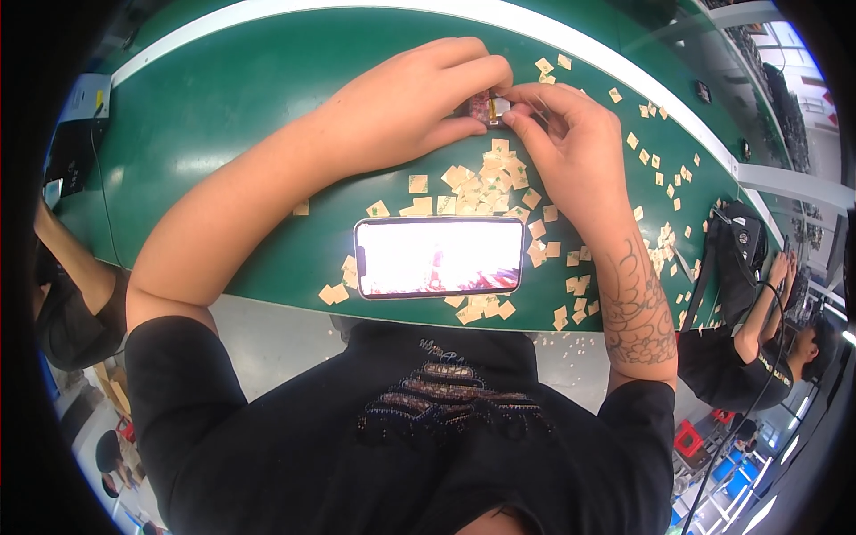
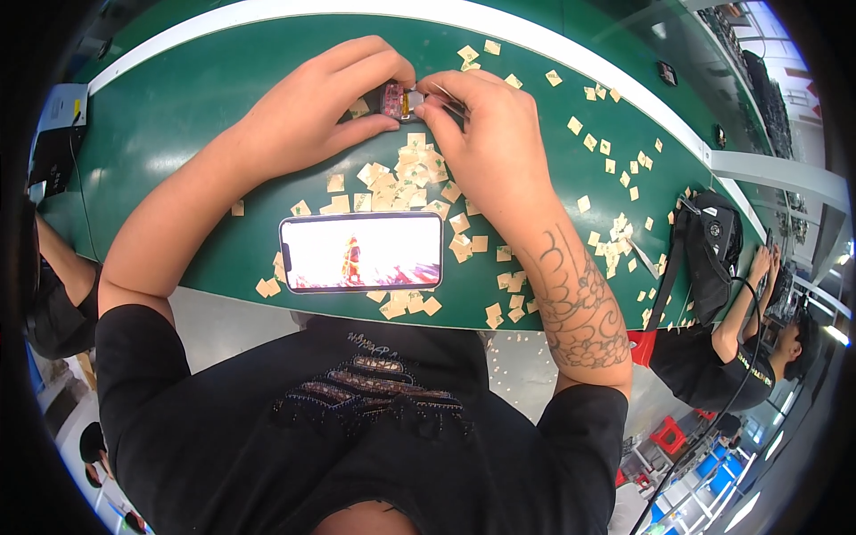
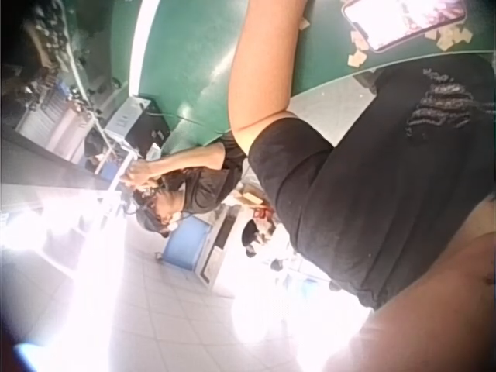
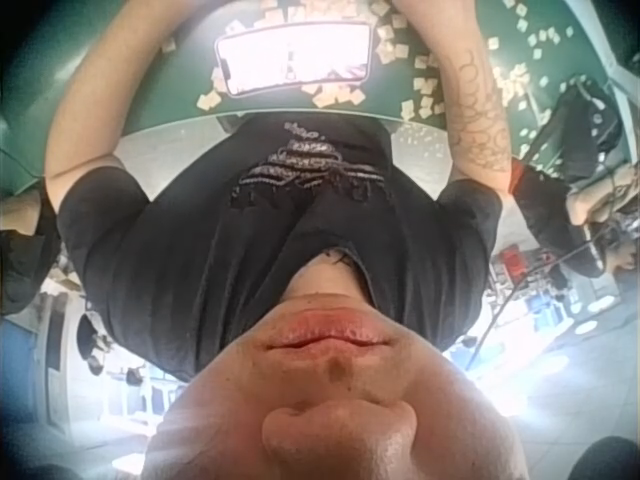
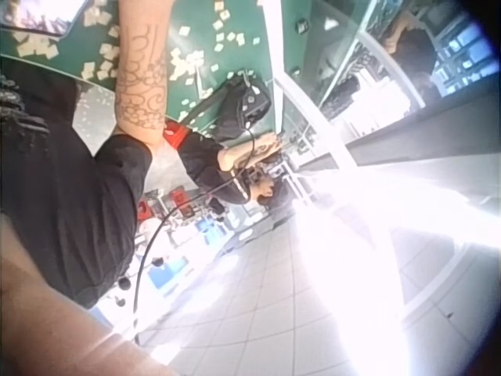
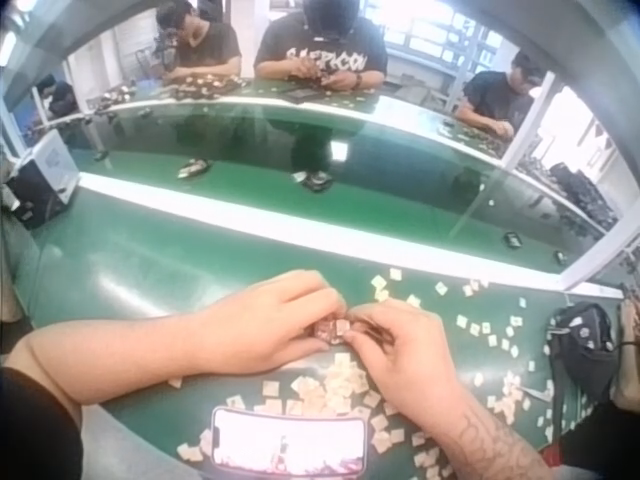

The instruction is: The person is assembling or inspecting small electronic modules on a production line, using hands and tweezers to manipulate tiny components.

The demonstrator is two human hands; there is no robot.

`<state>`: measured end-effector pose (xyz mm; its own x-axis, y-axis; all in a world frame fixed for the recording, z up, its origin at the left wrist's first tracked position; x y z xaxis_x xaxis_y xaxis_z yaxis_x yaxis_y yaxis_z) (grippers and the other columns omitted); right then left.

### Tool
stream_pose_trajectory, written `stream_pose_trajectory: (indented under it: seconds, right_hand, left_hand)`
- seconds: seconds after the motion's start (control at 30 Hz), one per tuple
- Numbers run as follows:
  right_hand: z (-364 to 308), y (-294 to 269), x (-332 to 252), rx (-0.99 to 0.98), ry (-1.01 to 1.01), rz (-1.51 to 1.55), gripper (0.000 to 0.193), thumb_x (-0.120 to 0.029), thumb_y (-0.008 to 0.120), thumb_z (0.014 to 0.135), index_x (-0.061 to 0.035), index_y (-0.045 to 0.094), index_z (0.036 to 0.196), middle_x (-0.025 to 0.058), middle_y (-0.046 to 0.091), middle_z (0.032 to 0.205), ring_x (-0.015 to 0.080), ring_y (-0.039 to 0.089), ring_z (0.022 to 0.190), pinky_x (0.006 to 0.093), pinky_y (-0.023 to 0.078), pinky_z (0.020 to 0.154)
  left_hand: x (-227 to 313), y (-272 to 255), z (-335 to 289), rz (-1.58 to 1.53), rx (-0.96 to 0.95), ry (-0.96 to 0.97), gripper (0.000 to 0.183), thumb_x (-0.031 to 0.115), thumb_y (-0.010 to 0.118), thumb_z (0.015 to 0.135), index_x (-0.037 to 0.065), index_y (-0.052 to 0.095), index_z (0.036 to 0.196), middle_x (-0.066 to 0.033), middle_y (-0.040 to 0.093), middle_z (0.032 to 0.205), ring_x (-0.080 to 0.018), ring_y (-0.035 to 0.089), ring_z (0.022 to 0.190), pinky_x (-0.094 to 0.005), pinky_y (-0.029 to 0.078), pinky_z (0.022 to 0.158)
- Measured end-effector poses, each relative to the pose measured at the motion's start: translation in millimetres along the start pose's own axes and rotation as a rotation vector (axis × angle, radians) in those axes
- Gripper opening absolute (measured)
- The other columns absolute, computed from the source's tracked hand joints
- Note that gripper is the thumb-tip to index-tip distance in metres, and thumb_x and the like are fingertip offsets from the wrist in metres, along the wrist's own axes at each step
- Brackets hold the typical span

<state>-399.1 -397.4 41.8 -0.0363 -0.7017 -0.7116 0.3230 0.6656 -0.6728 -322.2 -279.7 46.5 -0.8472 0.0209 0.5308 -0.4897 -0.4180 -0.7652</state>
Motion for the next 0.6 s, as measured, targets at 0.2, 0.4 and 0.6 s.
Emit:
stream_pose_trajectory:
  seconds: [0.2,0.4,0.6]
  right_hand:
    - [4,-1,-11,0.032,-0.035,-0.140,0.016,-0.006,0.076,0.087,-0.0005,0.078,0.102,0.0167,0.076,0.088,0.0316,0.074,0.078,0.0391,0.058,0.075]
    - [7,0,-10,0.017,0.010,-0.101,0.015,-0.007,0.073,0.088,-0.0004,0.079,0.100,0.0172,0.077,0.088,0.0340,0.075,0.082,0.0390,0.059,0.079]
    - [-3,-5,-7,0.048,-0.018,-0.062,0.019,-0.006,0.071,0.090,-0.0019,0.077,0.108,0.0164,0.078,0.093,0.0348,0.075,0.087,0.0409,0.060,0.082]
  left_hand:
    - [0,0,2,-0.005,0.015,-0.007,0.038,0.008,0.081,0.085,0.007,0.061,0.117,-0.0105,0.062,0.109,-0.0329,0.066,0.098,-0.0410,0.055,0.083]
    - [1,0,4,-0.017,0.005,-0.020,0.036,0.007,0.081,0.085,0.006,0.062,0.115,-0.0104,0.061,0.107,-0.0312,0.066,0.095,-0.0398,0.056,0.081]
    - [3,1,0,-0.041,0.008,-0.043,0.036,0.007,0.081,0.086,0.007,0.064,0.117,-0.0104,0.060,0.108,-0.0307,0.066,0.095,-0.0385,0.057,0.081]
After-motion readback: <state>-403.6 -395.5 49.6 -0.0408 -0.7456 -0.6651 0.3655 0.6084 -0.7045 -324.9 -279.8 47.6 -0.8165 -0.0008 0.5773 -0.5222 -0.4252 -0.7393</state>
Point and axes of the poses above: each hand's wrist, its own z-axis towards the middle knuckle, its own y-axis out of the palm, x = y × z, the point moved 9 cm from there along z, towards the middle knuckle
